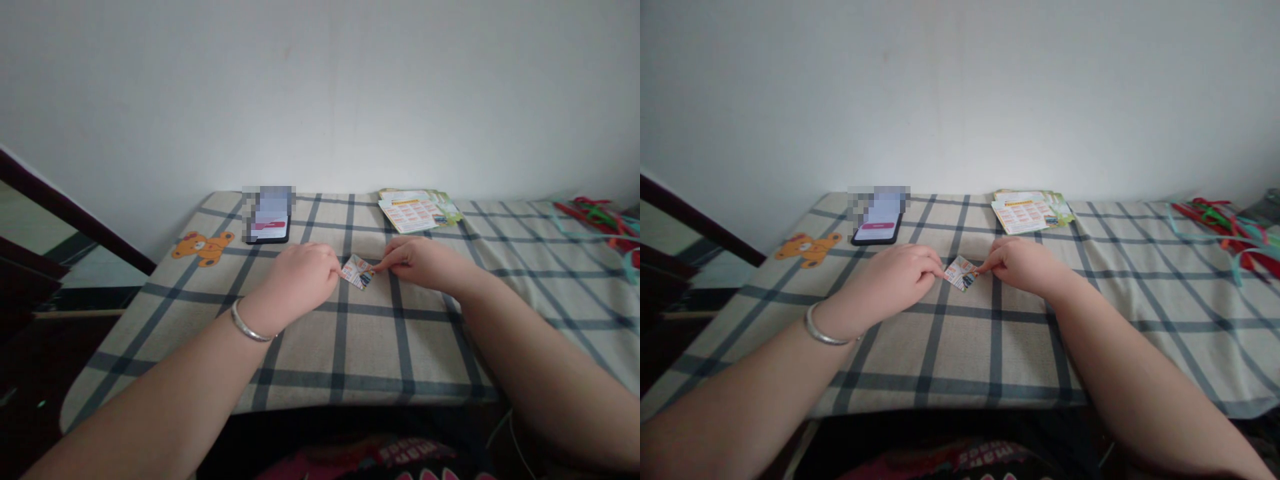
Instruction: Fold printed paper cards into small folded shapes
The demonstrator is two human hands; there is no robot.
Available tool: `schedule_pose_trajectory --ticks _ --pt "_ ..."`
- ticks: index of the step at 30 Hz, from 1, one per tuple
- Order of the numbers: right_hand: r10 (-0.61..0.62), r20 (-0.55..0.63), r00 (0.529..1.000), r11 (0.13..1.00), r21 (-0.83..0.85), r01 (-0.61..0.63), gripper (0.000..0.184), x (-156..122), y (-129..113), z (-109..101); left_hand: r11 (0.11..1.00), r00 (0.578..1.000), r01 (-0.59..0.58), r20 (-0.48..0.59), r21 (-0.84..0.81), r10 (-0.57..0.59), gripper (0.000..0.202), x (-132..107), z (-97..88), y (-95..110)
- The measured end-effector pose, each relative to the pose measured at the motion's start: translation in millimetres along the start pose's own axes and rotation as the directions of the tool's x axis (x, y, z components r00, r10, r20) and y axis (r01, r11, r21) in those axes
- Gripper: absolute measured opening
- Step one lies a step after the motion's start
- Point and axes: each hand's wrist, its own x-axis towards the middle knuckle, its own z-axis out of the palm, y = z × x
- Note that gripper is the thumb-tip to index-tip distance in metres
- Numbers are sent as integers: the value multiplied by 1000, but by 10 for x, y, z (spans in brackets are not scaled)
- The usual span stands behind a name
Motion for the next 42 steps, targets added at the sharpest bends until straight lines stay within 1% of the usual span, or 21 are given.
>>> schedule_pose_trajectory --ticks 3,7,10,15,19,22,27,31,33,36,38,40,42 --pt "25 -69 997 1000 12 -24 34 12 -41 44 999 1000 10 -14 -44 -11 27 41 36 -36" --pt "41 -114 993 999 40 -36 30 37 -65 70 995 999 -34 -25 -90 32 25 68 83 -91" --pt "67 -116 991 998 8 -66 28 34 -107 63 993 998 -46 -49 -112 41 24 70 103 -105" --pt "129 -163 978 988 -65 -141 22 8 -239 85 990 996 -71 -56 -125 64 24 65 106 -79" --pt "89 -177 980 989 -101 -108 20 12 -304 137 990 997 -7 -73 -140 -3 18 55 121 -64" --pt "77 -174 982 994 -69 -90 16 28 -301 170 987 996 10 -86 -161 -24 16 50 148 -64" --pt "39 -173 984 999 -2 -40 12 51 -268 203 981 996 -27 -91 -190 9 19 52 174 -66" --pt "36 -193 981 999 3 -36 10 58 -270 220 977 995 -50 -92 -210 31 26 49 153 -58" --pt "56 -209 976 998 7 -56 9 60 -282 222 974 995 -51 -90 -222 32 29 46 139 -52" --pt "137 -221 966 990 43 -131 7 62 -305 216 975 997 -28 -83 -220 10 24 45 124 -43" --pt "172 -230 958 985 74 -159 7 60 -314 212 978 997 -2 -80 -208 -15 20 47 116 -37" --pt "166 -258 952 985 94 -146 6 56 -314 216 976 994 26 -95 -217 -47 19 48 108 -30" --pt "151 -307 940 985 123 -119 5 52 -308 229 961 987 64 -124 -269 -100 29 47 99 -23"
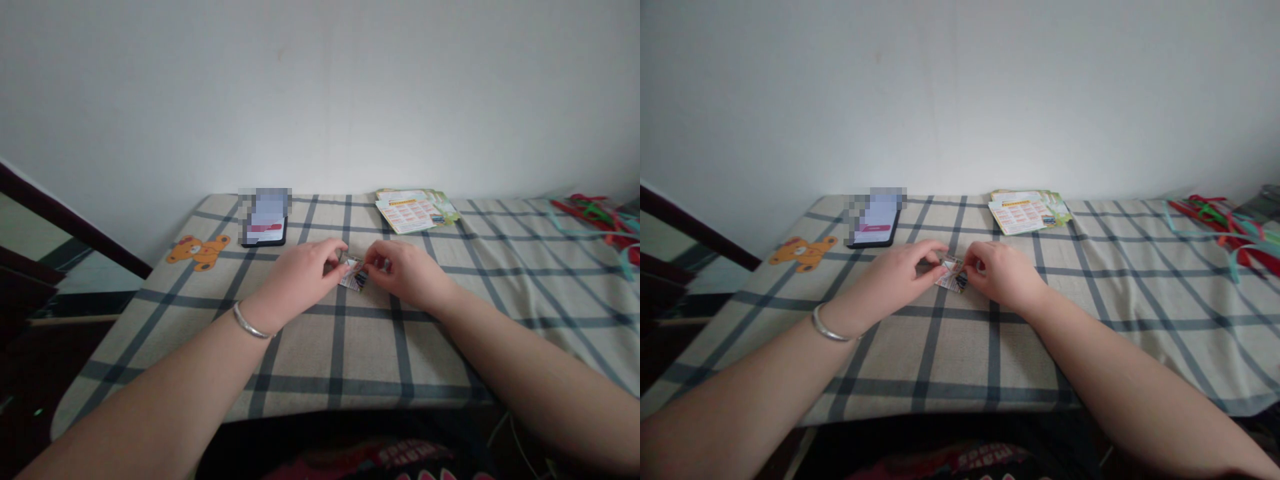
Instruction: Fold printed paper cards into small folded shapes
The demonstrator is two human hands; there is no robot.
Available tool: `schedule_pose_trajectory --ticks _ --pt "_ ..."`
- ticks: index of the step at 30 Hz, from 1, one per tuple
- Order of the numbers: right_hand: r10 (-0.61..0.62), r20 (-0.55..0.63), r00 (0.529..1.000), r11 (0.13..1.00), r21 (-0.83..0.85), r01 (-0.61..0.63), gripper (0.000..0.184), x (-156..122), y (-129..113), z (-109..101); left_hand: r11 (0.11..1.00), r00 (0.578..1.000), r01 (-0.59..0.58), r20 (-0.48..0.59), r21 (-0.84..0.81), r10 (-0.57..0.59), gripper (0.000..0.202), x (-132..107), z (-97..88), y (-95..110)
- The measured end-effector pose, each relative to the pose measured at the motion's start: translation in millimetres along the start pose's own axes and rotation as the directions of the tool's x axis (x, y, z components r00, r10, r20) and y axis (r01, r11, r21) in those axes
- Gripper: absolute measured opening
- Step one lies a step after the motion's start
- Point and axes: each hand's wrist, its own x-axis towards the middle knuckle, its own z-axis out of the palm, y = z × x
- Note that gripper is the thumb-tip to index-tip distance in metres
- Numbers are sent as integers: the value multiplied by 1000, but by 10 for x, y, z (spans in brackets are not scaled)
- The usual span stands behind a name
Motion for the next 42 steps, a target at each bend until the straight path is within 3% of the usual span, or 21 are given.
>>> schedule_pose_trajectory --ticks 5,13,22,29,37,42 --pt "24 -91 996 992 122 -12 30 -7 15 27 999 999 39 -26 -19 -39 32 -5 2 3" --pt "-63 -55 996 993 93 68 9 0 10 -4 997 1000 -26 -6 -76 26 10 8 18 -28" --pt "-155 -139 978 979 109 170 4 -10 32 -11 989 991 -112 -81 -91 105 7 27 -23 -10" --pt "-200 -245 949 962 134 237 5 -10 13 -29 980 985 -78 -165 -185 47 8 34 -12 -37" --pt "-241 -217 946 954 128 272 7 -22 -7 -42 968 976 -194 -63 161 206 7 24 -55 -7" --pt "-206 -193 959 960 150 237 4 -7 42 -3 979 982 -172 -65 105 180 5 28 -56 -13"
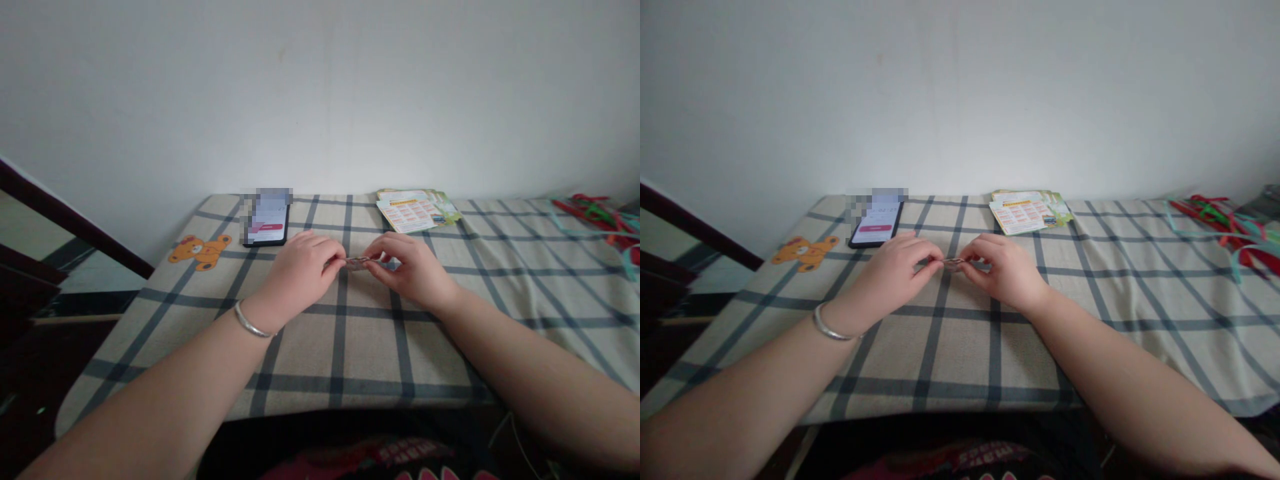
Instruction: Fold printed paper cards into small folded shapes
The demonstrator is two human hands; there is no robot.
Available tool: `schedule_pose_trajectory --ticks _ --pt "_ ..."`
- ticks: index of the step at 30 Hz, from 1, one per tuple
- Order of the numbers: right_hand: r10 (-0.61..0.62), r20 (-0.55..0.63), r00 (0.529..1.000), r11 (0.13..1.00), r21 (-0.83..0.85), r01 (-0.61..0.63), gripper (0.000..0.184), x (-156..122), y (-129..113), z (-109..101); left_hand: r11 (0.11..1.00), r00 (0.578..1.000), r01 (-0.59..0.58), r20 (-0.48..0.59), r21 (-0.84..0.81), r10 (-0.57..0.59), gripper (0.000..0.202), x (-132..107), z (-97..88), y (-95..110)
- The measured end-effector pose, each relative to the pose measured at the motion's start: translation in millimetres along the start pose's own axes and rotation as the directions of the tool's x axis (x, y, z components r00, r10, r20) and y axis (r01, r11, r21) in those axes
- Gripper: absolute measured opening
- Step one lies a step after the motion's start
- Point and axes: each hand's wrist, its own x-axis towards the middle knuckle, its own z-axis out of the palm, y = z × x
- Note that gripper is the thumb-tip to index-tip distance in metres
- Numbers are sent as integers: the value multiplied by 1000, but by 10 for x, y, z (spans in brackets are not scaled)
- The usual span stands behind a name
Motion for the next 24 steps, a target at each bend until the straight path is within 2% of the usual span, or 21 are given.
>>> schedule_pose_trajectory --ticks 5,8,12,15,20,24 --pt "29 2 1000 999 -30 -29 9 12 52 14 980 986 133 -77 -147 -146 5 4 40 -41" --pt "61 -25 998 998 -31 -62 9 14 63 10 975 979 157 -107 -157 -175 4 7 52 -57" --pt "74 -46 996 997 10 -73 9 12 63 2 967 976 174 -95 -188 -194 4 8 70 -87" --pt "7 -36 999 999 44 -6 12 15 65 -14 960 981 167 -57 -225 -184 9 8 91 -121" --pt "-215 62 975 968 150 204 13 23 91 -17 971 990 135 -16 -197 -141 16 8 119 -177" --pt "-220 103 970 970 130 207 16 18 105 -1 991 996 58 -58 -124 -65 17 11 118 -207"
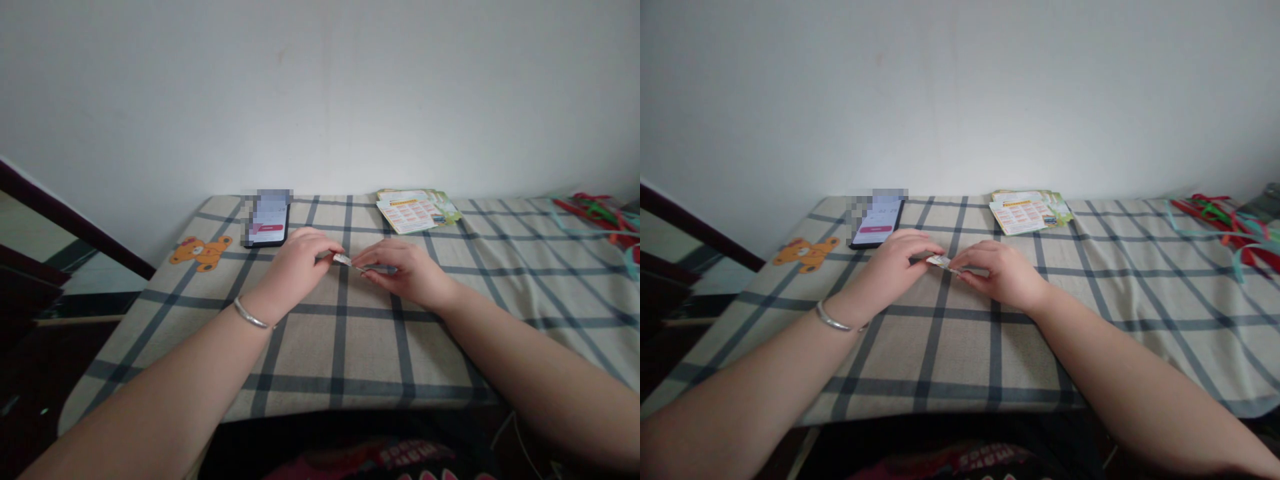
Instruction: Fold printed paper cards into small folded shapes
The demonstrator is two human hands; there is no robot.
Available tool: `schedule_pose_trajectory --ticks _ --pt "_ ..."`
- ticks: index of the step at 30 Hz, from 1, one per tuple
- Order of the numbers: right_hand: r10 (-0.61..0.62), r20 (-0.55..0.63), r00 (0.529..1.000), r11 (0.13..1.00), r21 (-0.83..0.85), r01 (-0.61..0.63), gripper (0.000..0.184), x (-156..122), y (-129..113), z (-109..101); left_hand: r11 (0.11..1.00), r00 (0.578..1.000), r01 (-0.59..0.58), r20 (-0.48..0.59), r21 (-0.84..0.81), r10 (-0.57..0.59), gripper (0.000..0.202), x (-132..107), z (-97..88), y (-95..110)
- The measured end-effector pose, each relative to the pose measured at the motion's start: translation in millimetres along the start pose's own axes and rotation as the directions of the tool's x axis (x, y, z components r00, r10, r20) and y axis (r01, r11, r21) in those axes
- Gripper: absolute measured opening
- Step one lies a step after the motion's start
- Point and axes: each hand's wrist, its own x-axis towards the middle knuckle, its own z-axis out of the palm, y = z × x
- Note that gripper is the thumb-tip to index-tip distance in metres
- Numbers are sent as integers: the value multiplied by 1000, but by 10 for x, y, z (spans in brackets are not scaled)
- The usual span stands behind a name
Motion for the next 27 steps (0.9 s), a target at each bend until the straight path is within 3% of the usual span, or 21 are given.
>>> schedule_pose_trajectory --ticks 7,11,21,27 --pt "-11 125 992 998 -66 19 19 -10 22 -22 1000 999 -4 39 2 4 6 4 -5 0" --pt "-18 187 982 995 -91 36 19 -3 -1 -25 1000 994 16 105 -17 -14 10 9 12 16" --pt "72 203 977 976 -215 -27 22 -11 -78 -42 998 983 -4 181 -70 16 19 5 32 29" --pt "108 237 965 961 -275 -40 18 -10 -97 -39 996 974 -68 214 -52 78 12 -37 13 71"
